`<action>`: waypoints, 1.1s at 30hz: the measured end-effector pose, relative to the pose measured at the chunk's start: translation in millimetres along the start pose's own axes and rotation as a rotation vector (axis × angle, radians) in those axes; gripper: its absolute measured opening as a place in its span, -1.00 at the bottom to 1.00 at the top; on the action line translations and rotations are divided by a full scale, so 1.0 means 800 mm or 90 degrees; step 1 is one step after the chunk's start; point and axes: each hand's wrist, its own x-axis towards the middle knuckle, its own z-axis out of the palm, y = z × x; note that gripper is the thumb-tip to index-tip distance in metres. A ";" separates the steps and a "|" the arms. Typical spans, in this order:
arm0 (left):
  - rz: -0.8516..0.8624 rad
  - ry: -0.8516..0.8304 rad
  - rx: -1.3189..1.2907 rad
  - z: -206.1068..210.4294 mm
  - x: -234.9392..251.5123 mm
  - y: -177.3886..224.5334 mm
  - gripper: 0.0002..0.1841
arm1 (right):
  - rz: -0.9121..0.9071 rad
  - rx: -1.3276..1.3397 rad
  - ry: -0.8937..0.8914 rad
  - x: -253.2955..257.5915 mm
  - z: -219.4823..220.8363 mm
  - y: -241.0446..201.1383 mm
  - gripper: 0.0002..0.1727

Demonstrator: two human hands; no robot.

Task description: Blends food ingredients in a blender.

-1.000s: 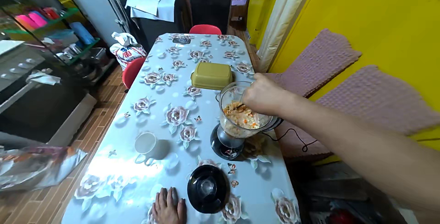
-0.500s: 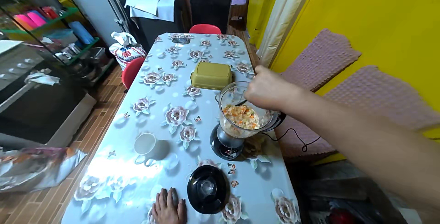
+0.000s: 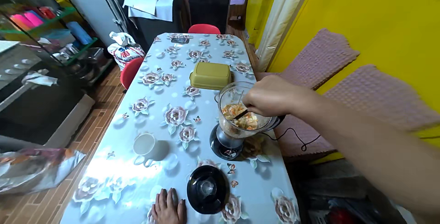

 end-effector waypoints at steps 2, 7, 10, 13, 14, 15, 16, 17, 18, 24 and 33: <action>0.000 -0.001 -0.003 0.000 0.001 0.000 -0.28 | 0.036 -0.016 0.049 0.010 0.012 -0.006 -0.86; -0.007 0.007 -0.007 -0.001 -0.001 0.001 -0.29 | 0.189 -0.033 -0.047 0.002 -0.029 -0.014 -0.89; -0.006 0.017 0.002 0.002 -0.002 0.001 -0.28 | 0.141 -0.003 -0.015 -0.006 -0.036 -0.022 -0.85; -0.006 0.010 -0.002 0.001 -0.003 0.001 -0.28 | 0.118 -0.016 -0.095 0.002 -0.009 -0.033 -0.93; -0.005 0.015 -0.002 0.001 -0.003 0.001 -0.28 | 0.129 -0.025 -0.118 0.000 -0.004 -0.030 -0.94; -0.006 0.017 -0.006 0.000 -0.002 0.002 -0.28 | 0.137 -0.032 -0.107 -0.009 -0.004 -0.023 -0.97; -0.008 0.015 -0.009 0.000 -0.002 0.002 -0.27 | 0.142 -0.043 -0.063 -0.023 -0.007 -0.013 -0.98; -0.012 0.009 -0.012 -0.001 -0.004 0.002 -0.28 | 0.148 -0.048 0.003 -0.041 -0.010 -0.002 -0.96; -0.014 0.004 -0.013 -0.001 -0.005 0.001 -0.28 | 0.147 -0.053 0.087 -0.062 -0.010 0.008 -0.94; -0.012 0.006 -0.019 -0.004 -0.005 0.003 -0.28 | 0.217 -0.070 0.270 -0.142 0.043 -0.022 -0.78; -0.008 0.049 -0.019 -0.003 -0.006 0.000 -0.28 | 0.189 -0.019 0.360 -0.172 0.082 -0.028 -0.75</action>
